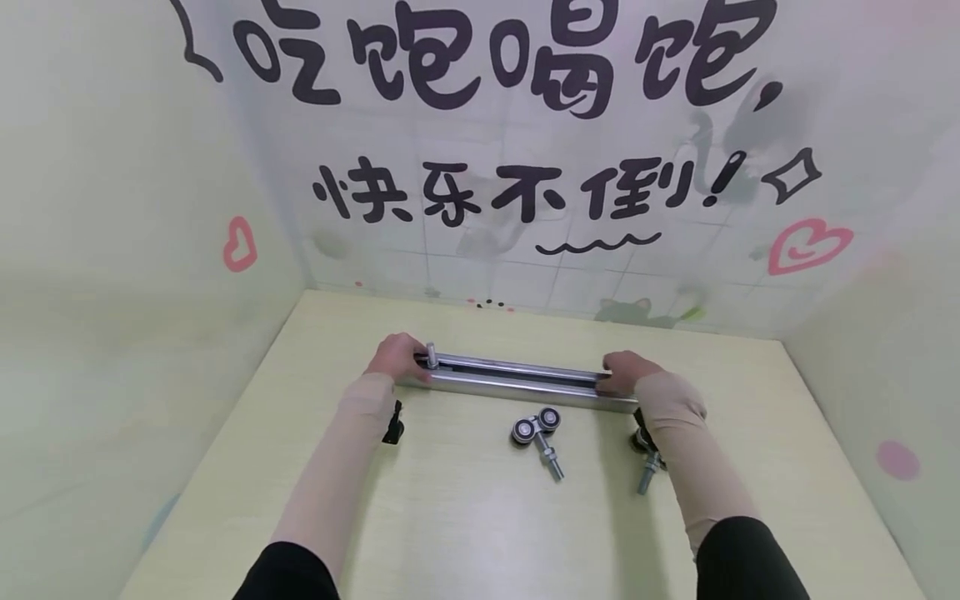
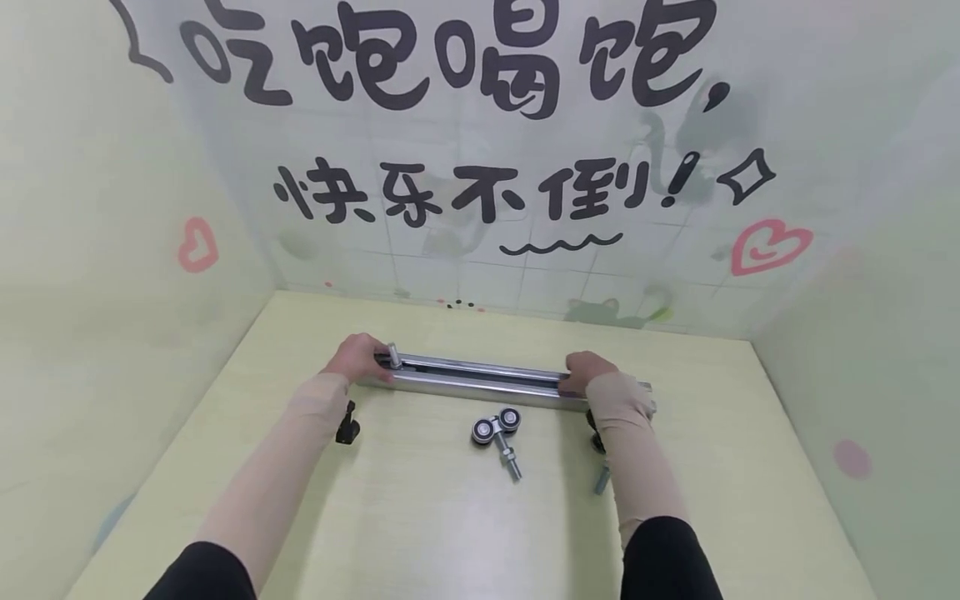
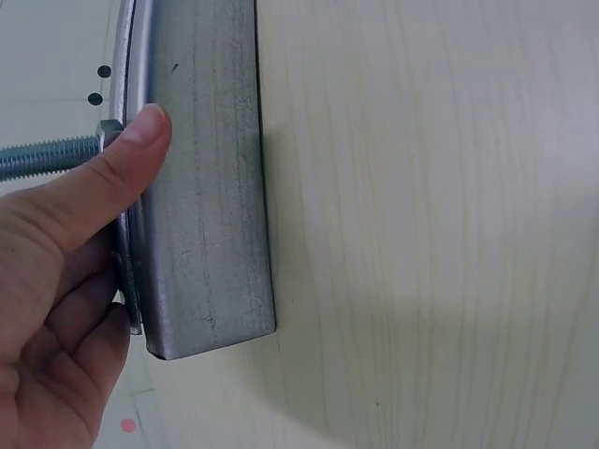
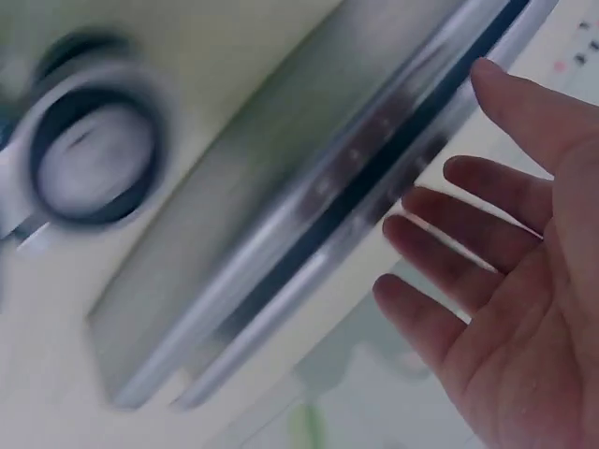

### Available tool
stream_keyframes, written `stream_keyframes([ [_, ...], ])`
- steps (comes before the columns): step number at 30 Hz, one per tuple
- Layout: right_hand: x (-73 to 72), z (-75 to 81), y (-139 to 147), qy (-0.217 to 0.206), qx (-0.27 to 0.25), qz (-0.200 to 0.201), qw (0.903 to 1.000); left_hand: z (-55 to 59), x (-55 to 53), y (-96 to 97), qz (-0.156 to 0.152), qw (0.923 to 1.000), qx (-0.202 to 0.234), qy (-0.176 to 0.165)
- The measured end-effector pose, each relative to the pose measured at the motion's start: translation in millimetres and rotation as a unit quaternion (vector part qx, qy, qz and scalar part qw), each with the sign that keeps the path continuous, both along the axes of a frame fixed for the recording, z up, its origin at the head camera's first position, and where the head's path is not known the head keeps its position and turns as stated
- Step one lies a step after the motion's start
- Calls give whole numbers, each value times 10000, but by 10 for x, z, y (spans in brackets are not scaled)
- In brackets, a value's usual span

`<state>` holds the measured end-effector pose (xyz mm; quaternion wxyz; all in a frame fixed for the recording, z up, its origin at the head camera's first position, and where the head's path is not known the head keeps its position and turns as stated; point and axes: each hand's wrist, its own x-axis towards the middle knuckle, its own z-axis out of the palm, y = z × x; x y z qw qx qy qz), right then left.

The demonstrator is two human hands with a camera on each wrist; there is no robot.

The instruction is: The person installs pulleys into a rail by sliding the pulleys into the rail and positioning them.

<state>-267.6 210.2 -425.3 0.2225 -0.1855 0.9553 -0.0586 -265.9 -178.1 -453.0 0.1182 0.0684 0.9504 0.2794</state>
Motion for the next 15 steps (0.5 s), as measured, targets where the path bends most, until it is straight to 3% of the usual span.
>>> stream_keyframes([
  [4,-123,72,-431,416,-81,748,9963,-2,-3,42,137,9998,65,-128],
  [8,-210,190,-908,837,-414,1372,9861,14,-13,62,206,9995,184,-162],
  [12,-223,257,-1380,911,-697,1776,9774,5,-7,38,236,9993,228,-164],
  [15,-180,279,-1709,795,-818,1856,9760,-5,2,17,217,9994,227,-146],
])
